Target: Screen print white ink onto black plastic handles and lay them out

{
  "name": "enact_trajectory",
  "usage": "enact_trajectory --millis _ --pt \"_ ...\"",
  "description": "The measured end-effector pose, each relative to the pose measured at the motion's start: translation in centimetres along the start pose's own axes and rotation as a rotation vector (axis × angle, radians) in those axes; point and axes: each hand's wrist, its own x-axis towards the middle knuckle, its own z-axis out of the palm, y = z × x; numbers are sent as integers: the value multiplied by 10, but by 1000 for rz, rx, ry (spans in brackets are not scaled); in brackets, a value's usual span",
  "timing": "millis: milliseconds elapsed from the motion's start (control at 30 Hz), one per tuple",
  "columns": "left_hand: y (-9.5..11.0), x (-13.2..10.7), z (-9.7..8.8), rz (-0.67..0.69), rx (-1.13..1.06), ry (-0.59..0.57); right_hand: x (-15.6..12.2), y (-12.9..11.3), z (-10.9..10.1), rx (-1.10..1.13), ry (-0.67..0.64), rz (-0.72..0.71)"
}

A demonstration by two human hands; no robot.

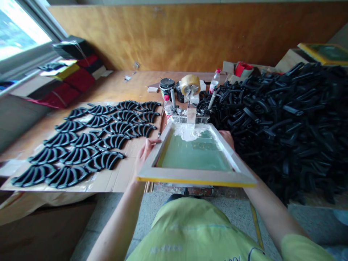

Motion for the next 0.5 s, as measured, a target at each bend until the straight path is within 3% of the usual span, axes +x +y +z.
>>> enact_trajectory --millis 67,167,233,333,400,500 --pt "-22 -15 -7 -167 53 -72 18 6 -12 -3 80 13" --pt "-62 -25 -7 -306 45 -135 46 -22 -7 40 105 -160" --pt "-89 -24 -4 -334 37 -141 62 -54 8 24 9 -304" --pt "-118 -18 -3 -344 36 -144 73 -87 30 -88 -227 -374" --pt "-128 -15 -4 -338 47 -147 67 -93 38 -155 -335 -369" --pt "-136 -15 -7 -318 73 -146 43 -89 34 -165 -385 -445"
